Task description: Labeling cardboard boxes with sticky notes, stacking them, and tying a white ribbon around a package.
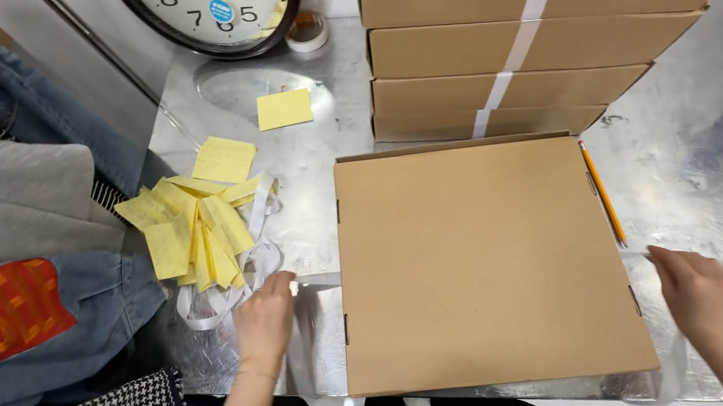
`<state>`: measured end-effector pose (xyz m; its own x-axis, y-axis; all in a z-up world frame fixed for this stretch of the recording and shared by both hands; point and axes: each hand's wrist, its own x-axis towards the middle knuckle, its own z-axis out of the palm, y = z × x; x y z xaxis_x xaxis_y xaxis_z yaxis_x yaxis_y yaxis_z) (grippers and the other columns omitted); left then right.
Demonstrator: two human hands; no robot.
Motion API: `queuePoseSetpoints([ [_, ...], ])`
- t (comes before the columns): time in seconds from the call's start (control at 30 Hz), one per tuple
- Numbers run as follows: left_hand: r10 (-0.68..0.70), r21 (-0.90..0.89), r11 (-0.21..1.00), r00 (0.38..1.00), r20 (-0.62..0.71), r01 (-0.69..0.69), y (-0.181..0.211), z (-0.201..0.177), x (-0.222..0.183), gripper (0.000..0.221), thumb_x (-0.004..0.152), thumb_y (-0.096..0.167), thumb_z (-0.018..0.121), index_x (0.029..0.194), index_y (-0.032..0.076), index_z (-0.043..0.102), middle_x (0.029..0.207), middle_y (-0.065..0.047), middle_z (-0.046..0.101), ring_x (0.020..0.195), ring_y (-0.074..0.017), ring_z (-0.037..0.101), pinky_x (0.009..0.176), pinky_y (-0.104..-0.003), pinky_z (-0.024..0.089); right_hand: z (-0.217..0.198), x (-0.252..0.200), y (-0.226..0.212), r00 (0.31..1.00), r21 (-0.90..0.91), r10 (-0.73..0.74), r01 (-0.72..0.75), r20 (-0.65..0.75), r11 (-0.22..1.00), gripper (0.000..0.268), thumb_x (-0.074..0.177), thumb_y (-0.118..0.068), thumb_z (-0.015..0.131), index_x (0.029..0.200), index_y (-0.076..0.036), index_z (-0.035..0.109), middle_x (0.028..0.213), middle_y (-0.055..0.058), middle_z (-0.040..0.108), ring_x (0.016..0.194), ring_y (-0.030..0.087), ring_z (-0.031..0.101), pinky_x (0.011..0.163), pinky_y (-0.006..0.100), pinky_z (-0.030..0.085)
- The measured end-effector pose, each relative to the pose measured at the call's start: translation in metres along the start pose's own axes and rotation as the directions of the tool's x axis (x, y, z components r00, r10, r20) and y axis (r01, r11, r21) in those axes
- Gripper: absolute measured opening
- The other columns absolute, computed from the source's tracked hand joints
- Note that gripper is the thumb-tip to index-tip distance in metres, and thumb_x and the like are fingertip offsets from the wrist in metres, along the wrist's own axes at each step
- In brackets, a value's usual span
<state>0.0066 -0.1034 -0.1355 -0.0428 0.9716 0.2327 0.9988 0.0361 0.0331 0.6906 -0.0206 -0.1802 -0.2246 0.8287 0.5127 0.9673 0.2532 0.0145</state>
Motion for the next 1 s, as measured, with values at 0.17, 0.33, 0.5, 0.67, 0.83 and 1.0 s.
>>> queuePoseSetpoints([
  [0.17, -0.05, 0.074, 0.996, 0.994, 0.097, 0.043, -0.019, -0.038, 0.001, 0.023, 0.093, 0.012, 0.076, 0.116, 0.014, 0.074, 0.099, -0.003, 0.079, 0.057, -0.0193, 0.07, 0.04, -0.032, 0.056, -0.004, 0.0, 0.027, 0.994, -0.089, 0.015, -0.005, 0.107, 0.996, 0.02, 0.108, -0.015, 0.077, 0.127, -0.018, 0.082, 0.106, -0.001, 0.078, 0.096, 0.023, 0.071, 0.081, 0.038, 0.059],
  [0.33, -0.073, 0.184, 0.981, 0.997, 0.028, 0.067, -0.034, -0.034, 0.002, 0.022, 0.087, 0.005, 0.074, 0.107, 0.014, 0.072, 0.106, -0.005, 0.076, 0.076, -0.0293, 0.074, 0.05, -0.04, 0.061, -0.001, 0.001, 0.039, 0.997, -0.244, -0.012, 0.03, 0.075, 0.969, 0.024, 0.103, -0.009, 0.071, 0.12, -0.019, 0.084, 0.102, 0.0, 0.071, 0.096, 0.027, 0.06, 0.089, 0.039, 0.055],
  [0.5, -0.137, 0.124, 0.985, 0.984, 0.114, 0.123, -0.036, -0.04, 0.003, 0.022, 0.092, 0.009, 0.06, 0.111, 0.017, 0.069, 0.107, -0.007, 0.061, 0.082, -0.0341, 0.071, 0.062, -0.048, 0.061, -0.008, -0.003, 0.031, 0.992, -0.499, 0.023, -0.084, -0.126, 0.863, 0.021, 0.108, -0.021, 0.074, 0.111, -0.039, 0.085, 0.082, -0.01, 0.063, 0.086, 0.018, 0.058, 0.083, 0.033, 0.035],
  [0.67, -0.116, 0.255, 0.962, 0.992, 0.057, 0.098, -0.046, -0.066, 0.009, 0.028, 0.089, 0.015, 0.069, 0.116, 0.021, 0.074, 0.117, -0.003, 0.065, 0.099, -0.028, 0.07, 0.064, -0.04, 0.067, -0.011, 0.004, 0.038, 0.922, -0.42, 0.25, -0.36, -0.294, 0.833, 0.03, 0.108, -0.013, 0.068, 0.113, -0.038, 0.083, 0.066, -0.009, 0.055, 0.054, 0.016, 0.039, 0.063, 0.028, 0.031],
  [0.83, -0.01, 0.26, 0.964, 0.984, -0.176, 0.056, -0.045, -0.11, 0.043, 0.026, 0.089, 0.014, 0.074, 0.112, 0.024, 0.081, 0.105, 0.002, 0.067, 0.079, -0.02, 0.069, 0.052, -0.033, 0.058, -0.038, 0.035, 0.013, 0.86, -0.245, 0.462, -0.506, -0.217, 0.827, 0.033, 0.116, -0.011, 0.06, 0.131, -0.035, 0.077, 0.064, -0.005, 0.05, 0.051, 0.026, 0.043, 0.053, 0.037, 0.032],
  [1.0, 0.214, -0.024, 0.97, 0.896, -0.39, -0.242, 0.026, -0.17, 0.097, 0.023, 0.088, 0.001, 0.079, 0.107, 0.013, 0.083, 0.095, -0.003, 0.069, 0.069, -0.0189, 0.063, 0.046, -0.03, 0.049, -0.126, 0.124, -0.092, 0.806, 0.642, 0.588, -0.488, 0.071, 0.591, 0.024, 0.109, 0.005, 0.058, 0.123, -0.004, 0.076, 0.118, 0.006, 0.075, 0.093, 0.018, 0.073, 0.087, 0.03, 0.064],
])
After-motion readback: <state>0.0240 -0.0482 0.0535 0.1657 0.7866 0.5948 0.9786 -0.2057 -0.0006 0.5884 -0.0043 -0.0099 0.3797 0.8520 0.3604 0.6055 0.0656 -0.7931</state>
